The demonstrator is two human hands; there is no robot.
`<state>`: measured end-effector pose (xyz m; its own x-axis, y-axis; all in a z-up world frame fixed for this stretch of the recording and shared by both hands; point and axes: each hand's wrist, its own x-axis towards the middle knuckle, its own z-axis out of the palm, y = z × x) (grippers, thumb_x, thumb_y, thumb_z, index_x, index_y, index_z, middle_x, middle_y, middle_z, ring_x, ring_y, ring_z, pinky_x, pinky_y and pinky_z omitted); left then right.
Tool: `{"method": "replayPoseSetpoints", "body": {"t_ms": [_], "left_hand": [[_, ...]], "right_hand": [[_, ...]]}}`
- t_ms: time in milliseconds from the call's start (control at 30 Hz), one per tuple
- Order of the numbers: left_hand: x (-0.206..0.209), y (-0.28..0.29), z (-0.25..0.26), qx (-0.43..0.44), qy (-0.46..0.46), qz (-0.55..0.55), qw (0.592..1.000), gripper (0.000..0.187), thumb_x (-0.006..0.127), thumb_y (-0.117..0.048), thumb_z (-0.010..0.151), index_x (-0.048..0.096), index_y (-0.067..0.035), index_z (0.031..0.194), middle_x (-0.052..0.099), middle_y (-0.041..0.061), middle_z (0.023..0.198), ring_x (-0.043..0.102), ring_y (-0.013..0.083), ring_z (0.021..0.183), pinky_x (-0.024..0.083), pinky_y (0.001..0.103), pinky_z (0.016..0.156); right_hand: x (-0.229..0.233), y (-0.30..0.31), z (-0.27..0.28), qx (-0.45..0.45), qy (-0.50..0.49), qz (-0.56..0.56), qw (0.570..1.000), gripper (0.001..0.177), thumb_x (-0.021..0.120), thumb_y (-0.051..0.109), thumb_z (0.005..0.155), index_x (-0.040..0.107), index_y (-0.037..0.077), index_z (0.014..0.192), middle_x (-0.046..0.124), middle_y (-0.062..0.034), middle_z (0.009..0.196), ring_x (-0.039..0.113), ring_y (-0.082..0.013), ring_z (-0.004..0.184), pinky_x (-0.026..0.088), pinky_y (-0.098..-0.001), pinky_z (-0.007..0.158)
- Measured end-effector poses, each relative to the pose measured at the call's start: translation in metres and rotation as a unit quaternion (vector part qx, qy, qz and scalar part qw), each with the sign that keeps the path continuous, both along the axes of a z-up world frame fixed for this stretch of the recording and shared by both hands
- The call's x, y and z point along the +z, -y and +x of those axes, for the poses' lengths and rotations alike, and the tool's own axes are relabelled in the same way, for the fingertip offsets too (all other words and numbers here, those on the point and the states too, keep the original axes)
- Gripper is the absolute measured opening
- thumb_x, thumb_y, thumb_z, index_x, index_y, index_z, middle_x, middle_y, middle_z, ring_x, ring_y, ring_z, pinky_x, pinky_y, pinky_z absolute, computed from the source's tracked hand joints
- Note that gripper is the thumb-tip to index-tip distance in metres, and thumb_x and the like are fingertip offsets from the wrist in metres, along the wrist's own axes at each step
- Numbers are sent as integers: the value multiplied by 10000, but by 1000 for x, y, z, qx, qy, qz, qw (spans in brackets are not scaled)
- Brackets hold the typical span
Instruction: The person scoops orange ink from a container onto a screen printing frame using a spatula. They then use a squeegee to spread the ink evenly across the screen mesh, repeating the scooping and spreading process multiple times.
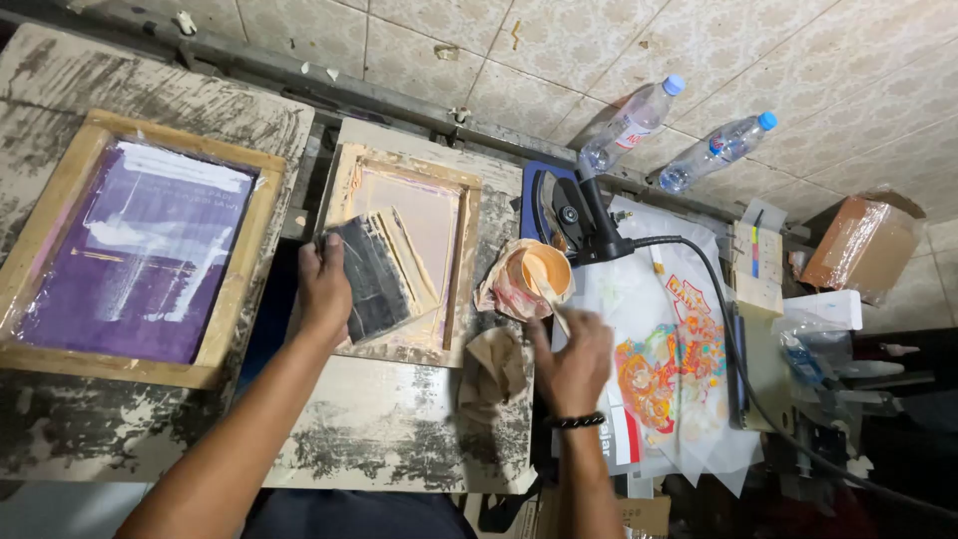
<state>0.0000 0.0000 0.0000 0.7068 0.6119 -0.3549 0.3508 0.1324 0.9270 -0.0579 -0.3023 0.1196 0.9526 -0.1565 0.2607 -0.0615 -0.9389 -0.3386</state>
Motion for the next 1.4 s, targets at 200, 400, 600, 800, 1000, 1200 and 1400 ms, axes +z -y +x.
{"method": "replayPoseSetpoints", "body": {"t_ms": [200, 400, 600, 800, 1000, 1200, 1400], "left_hand": [[36, 2, 13, -113, 17, 89, 990, 490, 514, -526, 1088, 561, -80, 1283, 703, 126, 1173, 652, 385, 1167, 497, 542, 905], [53, 3, 21, -137, 9, 99, 986, 535, 526, -483, 1072, 540, -17, 1334, 648, 253, 1294, 557, 453, 1307, 461, 566, 1029], [46, -8, 47, -185, -40, 70, 979, 478, 464, -496, 1029, 523, -77, 1251, 629, 137, 1187, 603, 314, 1079, 425, 445, 889], [93, -10, 58, -234, -143, -4, 962, 836, 363, -596, 988, 110, -168, 1660, 157, 42, 1744, 221, 299, 1581, 245, 474, 1257], [78, -16, 71, -226, -146, -32, 963, 830, 397, -575, 985, 117, -183, 1660, 146, 5, 1750, 217, 259, 1588, 239, 459, 1260], [115, -13, 66, -250, -165, -29, 954, 828, 379, -565, 1001, 52, -191, 1664, 78, 68, 1751, 159, 311, 1594, 193, 515, 1274], [100, -17, 68, -261, -143, -36, 954, 842, 387, -553, 999, 35, -165, 1659, 92, 23, 1757, 169, 269, 1599, 208, 463, 1274]], "right_hand": [[-45, 63, 75, -40, -329, -4, 944, 693, 519, 644, 954, 618, 121, 1397, 742, -244, 1128, 691, -453, 1136, 551, -547, 934], [-74, 89, 94, -29, -319, 9, 947, 410, 647, 412, 955, 705, 129, 1245, 785, -163, 984, 724, -390, 1070, 564, -506, 923], [39, 77, 49, 21, -292, 199, 935, 118, 526, 191, 1003, 505, 85, 1049, 688, -114, 768, 630, -246, 537, 531, -373, 585], [24, 37, 46, 255, -262, 345, 864, 413, 570, 252, 993, 669, 100, 1364, 714, -80, 1371, 638, -187, 1270, 490, -354, 1086], [32, 16, 57, 316, -284, 307, 852, 386, 573, 296, 994, 745, 100, 1279, 794, -83, 1204, 713, -182, 1158, 511, -312, 987], [16, 16, 64, 328, -288, 320, 841, 327, 629, 257, 972, 784, 65, 1186, 790, -106, 1229, 732, -154, 1100, 559, -282, 928], [18, 16, 67, 318, -306, 306, 844, 346, 638, 271, 965, 767, 110, 1243, 809, -86, 1192, 724, -126, 1061, 535, -257, 907]]}}
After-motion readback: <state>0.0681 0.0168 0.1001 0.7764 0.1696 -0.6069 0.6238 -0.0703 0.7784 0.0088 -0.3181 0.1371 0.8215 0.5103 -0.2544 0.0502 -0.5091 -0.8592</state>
